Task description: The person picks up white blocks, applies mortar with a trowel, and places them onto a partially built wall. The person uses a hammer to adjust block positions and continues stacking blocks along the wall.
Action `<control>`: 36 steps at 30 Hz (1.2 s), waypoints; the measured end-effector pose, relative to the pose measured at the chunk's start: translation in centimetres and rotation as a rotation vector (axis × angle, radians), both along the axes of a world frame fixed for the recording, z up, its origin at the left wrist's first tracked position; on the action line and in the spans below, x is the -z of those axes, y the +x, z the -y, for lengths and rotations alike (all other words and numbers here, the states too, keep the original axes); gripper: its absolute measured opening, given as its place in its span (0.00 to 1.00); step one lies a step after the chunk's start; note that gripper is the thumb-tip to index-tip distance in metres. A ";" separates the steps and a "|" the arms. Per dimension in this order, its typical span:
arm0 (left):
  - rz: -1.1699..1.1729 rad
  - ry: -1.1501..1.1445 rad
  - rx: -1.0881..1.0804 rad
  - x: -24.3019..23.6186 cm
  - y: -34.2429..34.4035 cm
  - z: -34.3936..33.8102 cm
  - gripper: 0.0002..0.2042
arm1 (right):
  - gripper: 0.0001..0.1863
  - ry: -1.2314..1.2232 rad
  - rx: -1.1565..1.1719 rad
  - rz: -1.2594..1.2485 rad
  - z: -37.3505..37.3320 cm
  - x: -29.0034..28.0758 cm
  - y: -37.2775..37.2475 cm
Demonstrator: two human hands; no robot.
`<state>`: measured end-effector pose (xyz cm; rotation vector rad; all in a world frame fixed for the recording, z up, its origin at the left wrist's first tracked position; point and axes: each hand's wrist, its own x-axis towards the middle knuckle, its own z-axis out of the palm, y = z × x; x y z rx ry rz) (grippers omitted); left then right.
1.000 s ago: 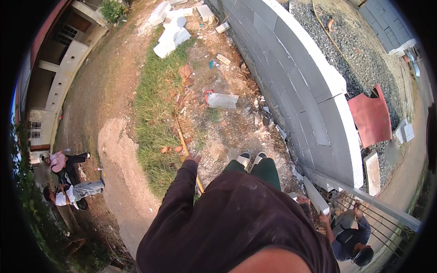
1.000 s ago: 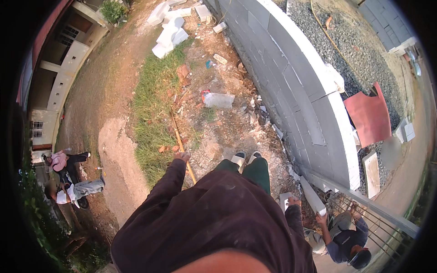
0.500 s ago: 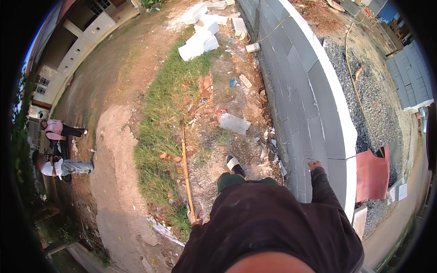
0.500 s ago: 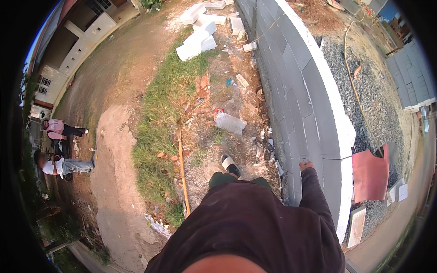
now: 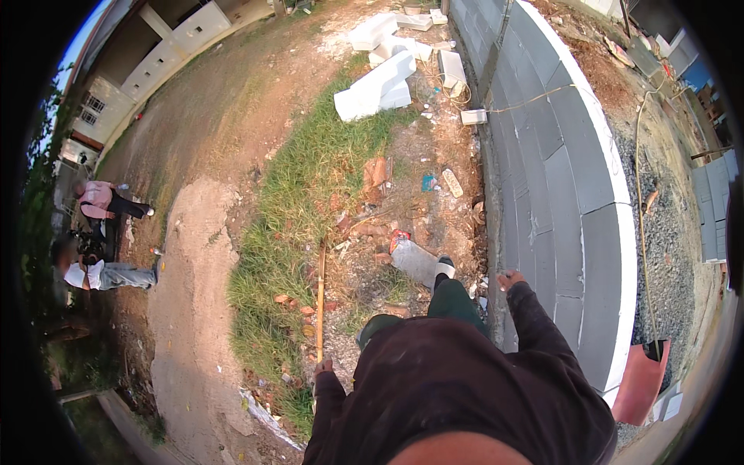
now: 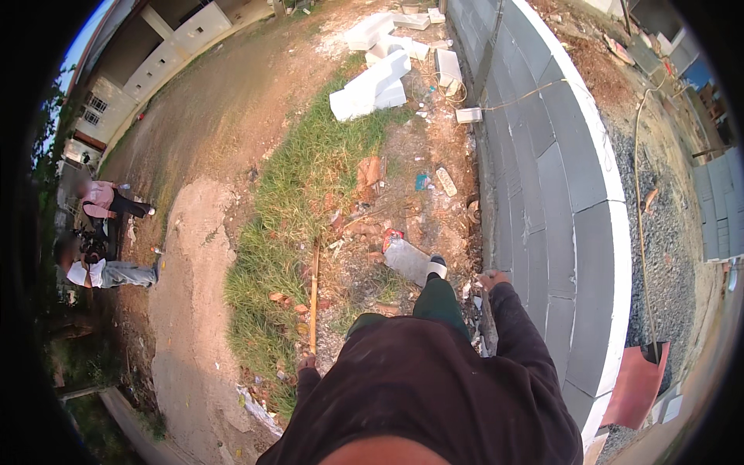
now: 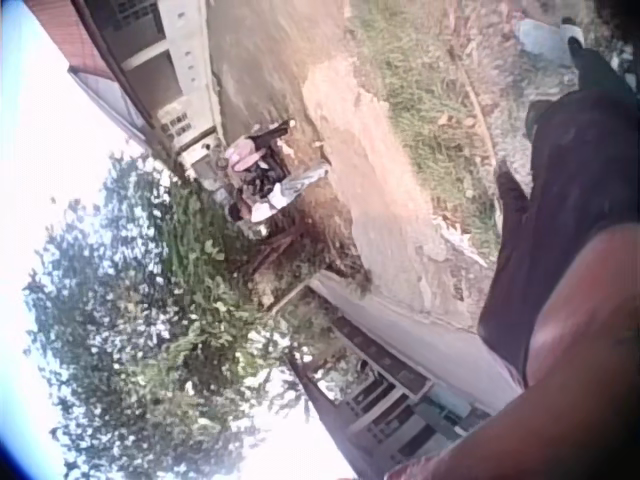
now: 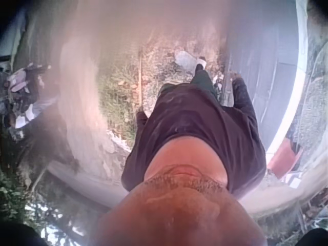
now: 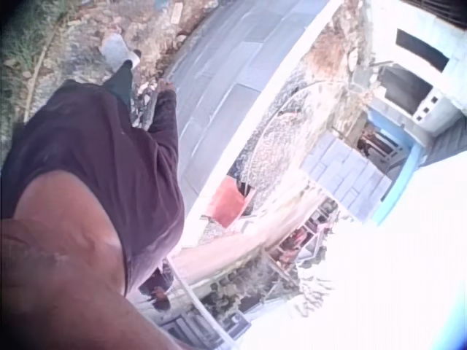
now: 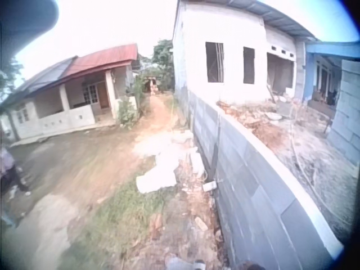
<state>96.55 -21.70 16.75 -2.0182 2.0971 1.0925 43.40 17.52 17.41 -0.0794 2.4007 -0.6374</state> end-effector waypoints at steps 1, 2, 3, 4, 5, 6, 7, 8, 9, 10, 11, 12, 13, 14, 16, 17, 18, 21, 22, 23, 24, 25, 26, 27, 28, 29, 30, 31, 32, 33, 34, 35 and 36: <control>-0.171 0.132 -0.200 3.8 -4.1 0.6 0.15 | 0.24 0.015 0.135 -0.068 -6.8 6.1 -4.5; -0.334 0.178 -0.250 7.2 -7.1 1.5 0.18 | 0.25 -0.012 0.250 -0.132 -12.3 9.6 -8.4; -0.222 0.150 -0.132 8.5 -10.6 2.2 0.18 | 0.23 0.045 0.331 -0.298 -16.3 11.3 -10.3; -0.038 0.063 -0.025 7.0 -11.2 4.5 0.18 | 0.22 0.134 0.339 -0.105 -16.3 12.3 -10.0; -0.134 -0.090 0.048 7.9 -12.8 7.4 0.17 | 0.22 0.150 0.255 -0.110 -18.1 13.7 -10.9; -0.328 -0.055 0.073 14.1 -21.5 5.9 0.16 | 0.23 0.330 0.375 -0.270 -26.5 13.3 -16.4; -0.352 -0.153 0.130 14.2 -24.4 9.1 0.15 | 0.27 0.358 0.333 -0.080 -24.1 15.8 -16.5; -0.463 0.121 -0.127 16.3 -30.4 9.7 0.14 | 0.32 0.360 0.213 0.076 -25.1 16.6 -18.9; -0.513 0.346 -0.419 17.3 -37.0 10.0 0.14 | 0.33 0.435 0.353 0.156 -23.4 18.0 -19.7; -0.365 -0.004 -0.209 18.4 -38.7 15.4 0.17 | 0.35 0.366 0.443 0.228 -13.5 22.6 -22.9; -0.083 0.001 0.036 20.4 -45.0 15.9 0.21 | 0.36 0.417 0.236 0.213 -9.2 24.2 -26.4; 0.217 0.063 0.279 23.3 -49.9 12.0 0.26 | 0.35 0.416 0.122 0.157 -6.0 25.0 -30.4; 0.175 0.391 0.578 24.7 -55.5 8.9 0.28 | 0.34 0.446 0.020 0.108 -4.2 24.9 -35.2; 0.214 0.452 0.682 23.8 -56.4 10.4 0.28 | 0.31 0.087 0.119 0.069 3.5 23.6 -36.2; 0.239 0.439 0.670 22.5 -59.0 12.4 0.27 | 0.29 -0.117 0.080 0.133 14.4 18.4 -43.1; 0.233 0.441 0.642 22.2 -61.8 13.8 0.27 | 0.28 -0.213 0.074 0.154 19.3 15.1 -47.2; 0.227 0.446 0.618 22.0 -64.8 15.3 0.27 | 0.28 -0.314 0.100 0.100 21.6 13.1 -50.9; 0.220 0.429 0.585 21.9 -74.4 21.5 0.27 | 0.26 -0.374 0.072 -0.047 26.9 10.6 -64.2; 0.233 0.426 0.593 22.4 -77.0 23.7 0.27 | 0.26 -0.412 0.091 -0.097 28.0 10.5 -67.6; 0.241 0.416 0.635 24.0 -80.8 26.4 0.26 | 0.25 -0.446 0.191 -0.161 28.0 12.4 -71.5; 0.270 0.403 0.682 25.1 -83.9 28.8 0.26 | 0.25 -0.477 0.295 -0.225 27.7 14.1 -75.1; 0.323 0.379 0.738 26.1 -86.5 32.2 0.26 | 0.25 -0.414 0.398 -0.254 28.7 15.5 -77.7; 0.413 0.344 0.810 26.4 -88.4 35.1 0.26 | 0.25 -0.322 0.495 -0.258 28.2 16.5 -78.8; 0.511 0.245 0.913 27.0 -92.5 41.4 0.26 | 0.26 -0.202 0.528 -0.198 28.6 18.5 -79.0; 0.596 0.146 0.993 27.2 -96.9 46.3 0.26 | 0.27 -0.083 0.538 -0.144 28.4 21.2 -79.2; 0.517 0.017 0.849 25.3 -100.6 52.1 0.26 | 0.29 -0.007 0.513 -0.085 30.4 24.1 -79.2; 0.018 0.082 0.461 25.5 -110.2 53.0 0.26 | 0.29 0.120 0.591 -0.038 26.9 26.5 -77.4; -0.224 0.099 0.461 22.1 -119.4 51.0 0.24 | 0.30 0.242 0.649 0.018 23.4 28.6 -73.9; -0.450 0.080 0.454 15.3 -128.0 50.1 0.23 | 0.30 0.313 0.673 0.101 23.2 29.5 -71.0; -0.571 0.064 0.441 9.8 -132.6 50.6 0.22 | 0.30 0.313 0.674 0.182 25.4 28.6 -71.7; -0.628 0.046 0.470 5.2 -136.8 50.0 0.22 | 0.29 0.333 0.683 0.260 26.7 26.8 -72.2; -0.689 0.035 0.499 2.6 -139.7 49.3 0.22 | 0.29 0.357 0.693 0.335 28.0 25.0 -73.1; -0.663 0.050 0.556 2.7 -141.5 49.0 0.22 | 0.29 0.392 0.584 0.394 27.6 26.3 -73.5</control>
